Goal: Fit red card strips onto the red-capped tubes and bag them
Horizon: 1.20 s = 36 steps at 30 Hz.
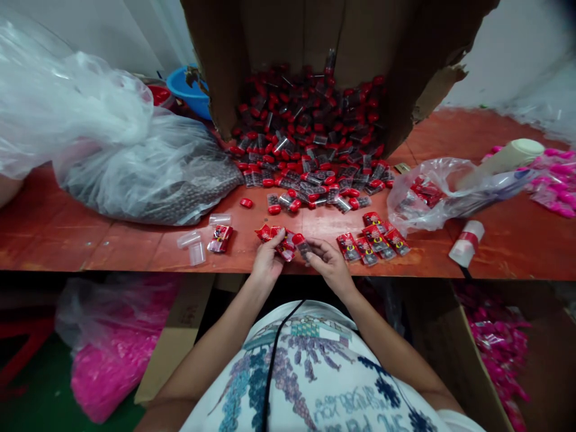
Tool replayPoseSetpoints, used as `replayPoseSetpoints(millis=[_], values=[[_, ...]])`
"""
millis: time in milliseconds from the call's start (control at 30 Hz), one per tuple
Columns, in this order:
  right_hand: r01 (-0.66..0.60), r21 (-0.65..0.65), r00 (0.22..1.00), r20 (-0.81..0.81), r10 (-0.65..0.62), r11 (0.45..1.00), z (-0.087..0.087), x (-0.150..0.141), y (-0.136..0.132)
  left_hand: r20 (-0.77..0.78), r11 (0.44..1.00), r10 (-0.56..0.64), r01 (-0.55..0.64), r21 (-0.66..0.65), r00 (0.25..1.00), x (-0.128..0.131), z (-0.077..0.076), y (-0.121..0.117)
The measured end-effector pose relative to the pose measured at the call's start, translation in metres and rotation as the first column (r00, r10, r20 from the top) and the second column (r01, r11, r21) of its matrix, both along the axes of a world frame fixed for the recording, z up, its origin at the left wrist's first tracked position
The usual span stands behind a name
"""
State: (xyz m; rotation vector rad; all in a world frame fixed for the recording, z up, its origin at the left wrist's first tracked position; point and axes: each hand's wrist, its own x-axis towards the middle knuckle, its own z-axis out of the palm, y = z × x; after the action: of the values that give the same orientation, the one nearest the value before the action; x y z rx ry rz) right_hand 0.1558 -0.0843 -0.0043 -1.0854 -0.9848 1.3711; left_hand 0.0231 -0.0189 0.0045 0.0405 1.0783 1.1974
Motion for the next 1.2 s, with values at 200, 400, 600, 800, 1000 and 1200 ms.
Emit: replayPoseSetpoints(millis=[200, 400, 600, 800, 1000, 1200], values=[[0.093, -0.021, 0.996, -0.002, -0.094, 0.995, -0.007, 0.003, 0.003, -0.052, 0.992, 0.011, -0.004, 0.126, 0.999, 0.003, 0.002, -0.007], [0.130, -0.018, 0.991, 0.039, -0.129, 0.991, -0.006, 0.004, 0.000, -0.080, 0.988, 0.015, -0.002, 0.155, 0.997, 0.005, 0.003, -0.007], [0.048, -0.084, 0.999, -0.009, -0.049, 0.995, -0.005, 0.007, -0.001, -0.125, 0.970, -0.027, 0.056, 0.238, 0.992, 0.007, 0.007, -0.010], [0.072, -0.022, 0.997, 0.040, -0.071, 0.997, -0.009, 0.010, -0.001, -0.222, 0.931, -0.167, 0.228, 0.284, 0.961, 0.005, 0.007, -0.017], [0.093, 0.014, 0.987, 0.132, -0.094, 0.996, -0.011, 0.013, -0.002, -0.309, 0.884, -0.170, 0.284, 0.372, 0.936, 0.004, 0.007, -0.023], [0.125, 0.045, 0.975, 0.178, -0.131, 0.991, -0.008, 0.011, -0.007, -0.284, 0.853, -0.267, 0.363, 0.376, 0.921, 0.001, 0.008, -0.022]])
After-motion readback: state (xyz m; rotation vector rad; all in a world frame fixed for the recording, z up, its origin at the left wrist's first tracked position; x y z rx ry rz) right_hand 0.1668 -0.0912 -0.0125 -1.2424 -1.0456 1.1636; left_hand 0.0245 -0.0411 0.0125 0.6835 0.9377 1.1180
